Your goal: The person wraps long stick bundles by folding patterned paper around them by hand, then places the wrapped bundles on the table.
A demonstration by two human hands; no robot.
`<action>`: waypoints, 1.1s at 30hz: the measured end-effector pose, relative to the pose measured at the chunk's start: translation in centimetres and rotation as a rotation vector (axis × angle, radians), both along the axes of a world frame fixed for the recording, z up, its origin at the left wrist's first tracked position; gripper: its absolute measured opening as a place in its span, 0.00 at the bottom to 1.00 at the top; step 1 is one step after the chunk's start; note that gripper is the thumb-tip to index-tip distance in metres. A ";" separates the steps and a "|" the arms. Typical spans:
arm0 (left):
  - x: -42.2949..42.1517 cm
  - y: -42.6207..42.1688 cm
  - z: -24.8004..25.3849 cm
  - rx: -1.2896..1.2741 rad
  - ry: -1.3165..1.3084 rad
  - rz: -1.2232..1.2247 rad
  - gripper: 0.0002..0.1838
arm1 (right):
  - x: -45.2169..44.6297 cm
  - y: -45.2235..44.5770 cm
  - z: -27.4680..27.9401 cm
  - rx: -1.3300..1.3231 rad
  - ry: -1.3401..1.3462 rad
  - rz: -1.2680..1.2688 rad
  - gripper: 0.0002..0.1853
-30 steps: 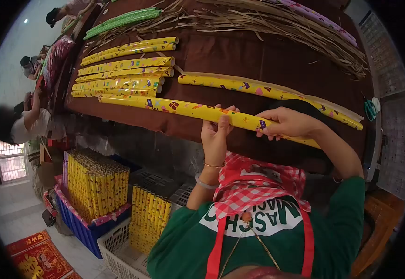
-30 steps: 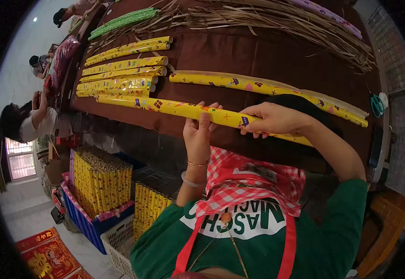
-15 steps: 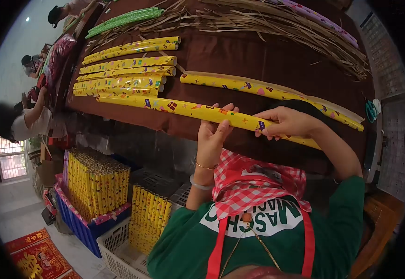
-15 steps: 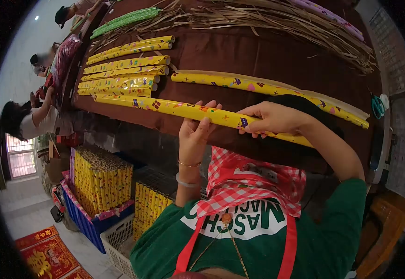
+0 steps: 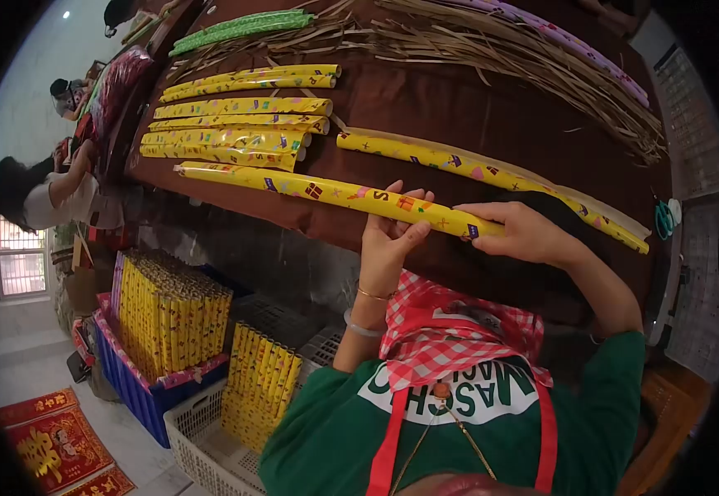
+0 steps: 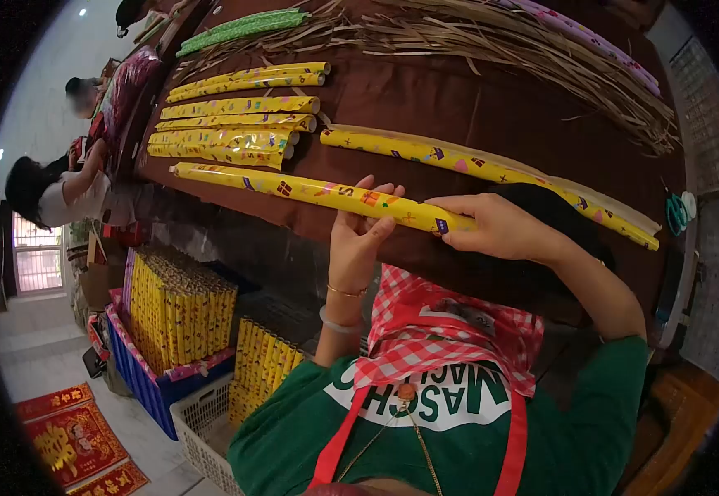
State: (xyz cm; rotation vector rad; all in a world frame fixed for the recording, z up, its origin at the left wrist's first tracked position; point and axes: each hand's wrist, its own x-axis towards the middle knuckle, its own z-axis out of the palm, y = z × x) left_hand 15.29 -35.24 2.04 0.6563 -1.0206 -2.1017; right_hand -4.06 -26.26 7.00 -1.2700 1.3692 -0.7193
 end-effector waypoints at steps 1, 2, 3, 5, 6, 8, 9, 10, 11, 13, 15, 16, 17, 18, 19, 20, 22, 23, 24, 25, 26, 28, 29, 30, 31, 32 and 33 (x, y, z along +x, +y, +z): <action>0.0 -0.1 -0.2 0.000 -0.002 0.007 0.33 | 0.1 0.0 -0.2 -0.130 0.167 -0.001 0.23; 0.0 -0.2 -0.5 0.013 0.016 0.002 0.33 | 0.2 -0.1 -0.1 -0.131 0.165 0.005 0.23; 0.0 -0.2 -0.7 0.025 0.035 -0.003 0.33 | 0.2 -0.1 0.3 -0.106 0.161 0.011 0.24; 0.0 -0.1 -0.7 0.033 0.020 0.017 0.32 | 0.3 -0.4 1.1 -0.083 0.158 0.017 0.24; 0.0 -0.1 -0.6 0.044 0.006 0.033 0.31 | 0.2 -0.5 1.6 -0.003 0.181 0.041 0.26; 0.1 -0.1 -0.1 0.038 -0.085 0.080 0.29 | -0.2 -0.6 1.9 0.082 0.206 0.059 0.28; 0.2 -0.1 0.1 0.034 -0.177 0.126 0.27 | -0.7 -0.3 1.9 0.028 0.313 0.126 0.29; 0.3 -0.3 -0.3 0.035 -0.181 0.185 0.25 | -1.2 -0.1 1.9 -0.023 0.422 0.189 0.30; 0.6 -0.6 -0.6 0.039 -0.184 0.240 0.23 | -1.7 0.1 2.3 -0.012 0.427 0.175 0.30; 1.2 -1.4 -0.6 0.057 -0.157 0.301 0.19 | -2.8 0.6 3.0 0.041 0.503 0.227 0.32; 1.7 -2.1 -0.6 0.049 -0.156 0.333 0.17 | -3.8 1.3 3.2 -0.016 0.525 0.205 0.31; 1.8 -2.3 -0.7 0.052 -0.151 0.322 0.17 | -4.2 1.6 3.6 0.045 0.485 0.170 0.30; 2.0 -2.5 -0.9 0.048 -0.160 0.342 0.17 | -4.5 1.8 3.8 0.104 0.441 0.137 0.29; 2.3 -2.7 -1.1 0.041 -0.169 0.365 0.17 | -4.9 2.1 3.6 0.107 0.445 0.131 0.29; 2.4 -2.9 -1.2 0.045 -0.186 0.373 0.17 | -5.3 2.5 3.2 0.030 0.439 0.120 0.28; 2.5 -2.9 -1.2 0.046 -0.182 0.371 0.17 | -5.6 2.6 3.0 -0.046 0.433 0.111 0.27; 2.7 -3.0 -1.2 0.040 -0.161 0.369 0.17 | -5.8 2.7 3.1 -0.011 0.416 0.122 0.27; 2.7 -3.1 -1.2 0.042 -0.159 0.366 0.17 | -5.9 2.7 3.2 0.025 0.395 0.133 0.27; 2.7 -3.1 -1.3 0.035 -0.166 0.373 0.17 | -5.9 2.7 3.2 0.029 0.396 0.129 0.27; 2.7 -3.2 -1.3 0.028 -0.173 0.379 0.17 | -5.8 2.7 3.0 0.006 0.380 0.134 0.27; 2.7 -3.3 -1.4 0.031 -0.171 0.371 0.17 | -5.9 2.7 2.8 -0.017 0.365 0.137 0.27; 2.7 -3.4 -1.5 0.046 -0.199 0.402 0.17 | -6.1 2.8 1.8 -0.077 0.358 0.142 0.26; 2.6 -3.4 -1.4 0.060 -0.213 0.425 0.18 | -6.0 2.8 1.6 -0.141 0.349 0.155 0.26; 2.5 -3.4 -1.4 0.062 -0.215 0.421 0.18 | -6.0 2.8 1.8 -0.138 0.347 0.152 0.26; 2.6 -3.4 -1.5 0.058 -0.210 0.430 0.19 | -5.7 2.5 2.4 0.071 0.177 0.121 0.26; 2.7 -3.5 -1.6 0.052 -0.205 0.443 0.19 | -5.6 2.3 2.7 0.277 0.004 0.092 0.26; 2.7 -3.6 -1.7 0.050 -0.207 0.447 0.19 | -5.6 2.2 2.5 0.275 0.002 0.096 0.26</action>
